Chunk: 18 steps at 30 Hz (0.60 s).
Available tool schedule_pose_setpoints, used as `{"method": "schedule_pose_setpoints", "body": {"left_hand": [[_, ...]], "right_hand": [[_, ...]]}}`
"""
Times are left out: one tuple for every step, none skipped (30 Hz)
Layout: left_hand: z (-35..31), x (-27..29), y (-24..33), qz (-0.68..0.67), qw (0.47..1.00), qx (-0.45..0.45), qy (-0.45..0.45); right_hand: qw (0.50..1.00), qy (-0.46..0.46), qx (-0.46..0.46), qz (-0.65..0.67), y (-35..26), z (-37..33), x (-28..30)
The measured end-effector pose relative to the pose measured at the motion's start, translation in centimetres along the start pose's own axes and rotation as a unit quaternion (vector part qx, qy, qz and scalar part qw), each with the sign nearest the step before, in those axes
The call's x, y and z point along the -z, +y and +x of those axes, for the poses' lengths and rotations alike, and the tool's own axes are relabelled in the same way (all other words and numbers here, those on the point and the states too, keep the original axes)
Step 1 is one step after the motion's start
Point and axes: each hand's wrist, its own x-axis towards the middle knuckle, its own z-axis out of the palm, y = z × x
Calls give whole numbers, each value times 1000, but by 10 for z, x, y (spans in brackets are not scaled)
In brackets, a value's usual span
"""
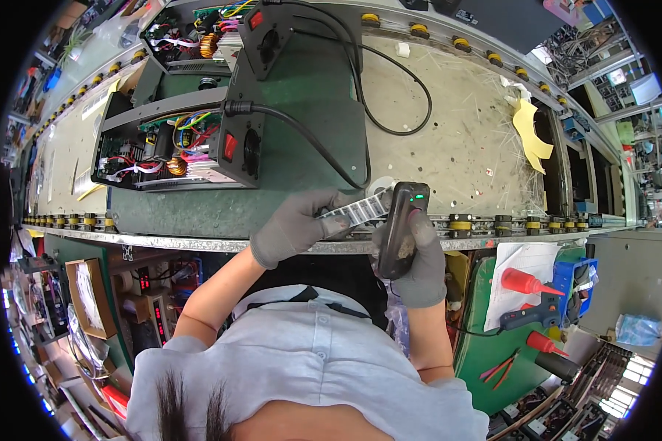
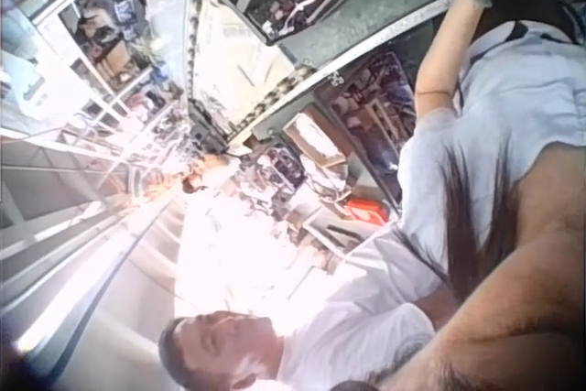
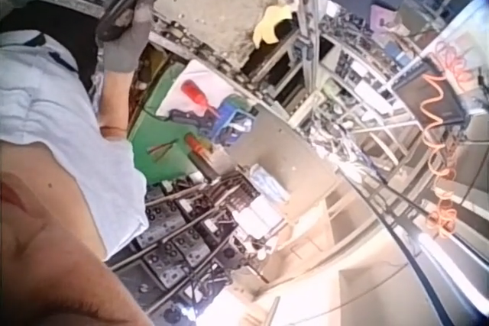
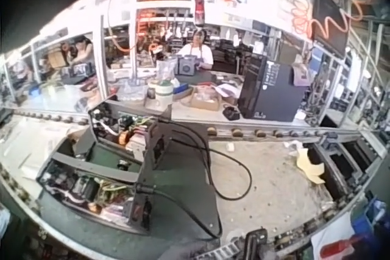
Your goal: Assembling electronic inverters by screwing the casing, applying labels, and scanning serial numbers.
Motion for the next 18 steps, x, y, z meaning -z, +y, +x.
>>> {"method": "schedule_pose_setpoints", "body": {"left_hand": [[0,-1,-1,1,1000,1,0],[1,-2,0,27,999,-25,19],[0,-3,1,52,997,-51,37],[1,-3,0,53,997,-50,36],[1,-3,-1,58,996,-58,43],[2,-4,-2,63,995,-65,50],[2,-4,-3,62,995,-64,48],[2,-5,-4,-1,998,-10,55],[3,-4,-5,-65,995,43,65],[4,-3,-7,-65,995,44,65],[5,-2,-12,5,996,-12,88],[5,-1,-16,74,989,-68,109],[5,-1,-19,73,989,-67,108],[5,-1,-21,82,987,-75,117],[5,-1,-22,92,984,-85,125],[4,0,-23,91,985,-85,122],[3,0,-23,99,982,-92,130],[3,0,-24,106,980,-98,140]], "right_hand": [[1000,18,-3,-11,0,2,1],[1000,18,-3,-10,0,3,0],[999,16,2,-38,0,4,-2],[998,15,7,-67,1,4,-4],[998,16,7,-66,1,4,-2],[993,34,13,-108,0,3,0],[987,52,19,-150,-1,1,1],[987,55,19,-150,0,0,1],[970,84,103,-204,0,0,0],[942,111,186,-256,1,-1,-1],[942,112,185,-257,-3,-7,-5],[965,98,117,-214,-7,-18,-11],[981,84,47,-170,-9,-27,-13],[988,16,-5,-151,-7,-30,-2],[988,19,-4,-150,-5,-30,0],[985,11,-99,-143,-3,-31,1],[972,1,-193,-134,-1,-32,2],[960,17,-256,-109,1,-29,2]]}}
